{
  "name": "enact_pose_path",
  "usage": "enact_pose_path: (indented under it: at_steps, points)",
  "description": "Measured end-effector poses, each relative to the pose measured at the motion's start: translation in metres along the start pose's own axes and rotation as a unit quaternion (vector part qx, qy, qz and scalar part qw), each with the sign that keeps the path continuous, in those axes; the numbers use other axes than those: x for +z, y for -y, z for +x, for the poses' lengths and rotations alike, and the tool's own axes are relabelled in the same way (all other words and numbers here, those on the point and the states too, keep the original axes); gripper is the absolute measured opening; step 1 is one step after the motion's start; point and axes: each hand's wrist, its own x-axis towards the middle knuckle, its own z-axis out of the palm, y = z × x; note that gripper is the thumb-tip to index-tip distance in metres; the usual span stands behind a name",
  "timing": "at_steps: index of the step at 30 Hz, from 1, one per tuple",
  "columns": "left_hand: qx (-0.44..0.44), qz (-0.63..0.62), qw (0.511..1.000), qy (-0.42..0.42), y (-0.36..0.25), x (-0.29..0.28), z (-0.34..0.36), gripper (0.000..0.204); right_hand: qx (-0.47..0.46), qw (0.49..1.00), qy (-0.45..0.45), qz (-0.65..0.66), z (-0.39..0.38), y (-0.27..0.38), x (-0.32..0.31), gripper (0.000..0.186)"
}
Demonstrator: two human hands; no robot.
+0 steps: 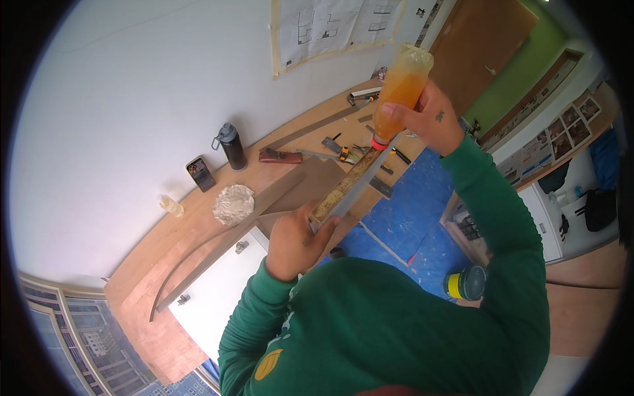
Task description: The person applies glue to a curved wooden trim piece, then positions it against a wall-mounted cabinet. They mark the trim with a pencil and use a metal ruler to draw a straight line, preparing the piece for installation.
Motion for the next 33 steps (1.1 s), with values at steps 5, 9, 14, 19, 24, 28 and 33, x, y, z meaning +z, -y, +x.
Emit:
enact_pose_path:
  at_steps: [5,9,14,19,24,28,33]
  points:
    - [-0.049,-0.016,0.998,0.033,-0.011,-0.005,0.001,0.042,-0.018,0.994,-0.027,-0.1,0.002,-0.007,-0.016,0.045]
    - [-0.031,-0.025,0.999,0.024,-0.012,-0.004,0.002,0.04,-0.017,0.997,-0.025,-0.068,-0.001,-0.014,-0.025,0.044]
    - [-0.018,-0.014,1.0,0.017,-0.011,-0.002,0.0,0.042,-0.003,0.998,0.037,0.056,-0.026,0.023,0.032,0.041]
    - [-0.038,-0.01,0.999,0.027,-0.011,-0.002,0.0,0.045,-0.032,0.999,0.026,-0.012,-0.027,0.021,0.026,0.039]
    - [-0.076,-0.019,0.995,0.054,-0.015,-0.004,0.001,0.047,-0.024,0.999,-0.024,-0.036,-0.015,0.001,-0.003,0.041]
    - [-0.062,-0.018,0.997,0.045,-0.013,-0.003,0.0,0.045,-0.021,0.998,0.025,0.044,-0.03,0.02,0.03,0.041]
    - [-0.031,-0.009,0.999,0.03,-0.008,-0.001,-0.001,0.043,-0.032,0.994,0.001,-0.102,-0.019,0.008,0.01,0.044]
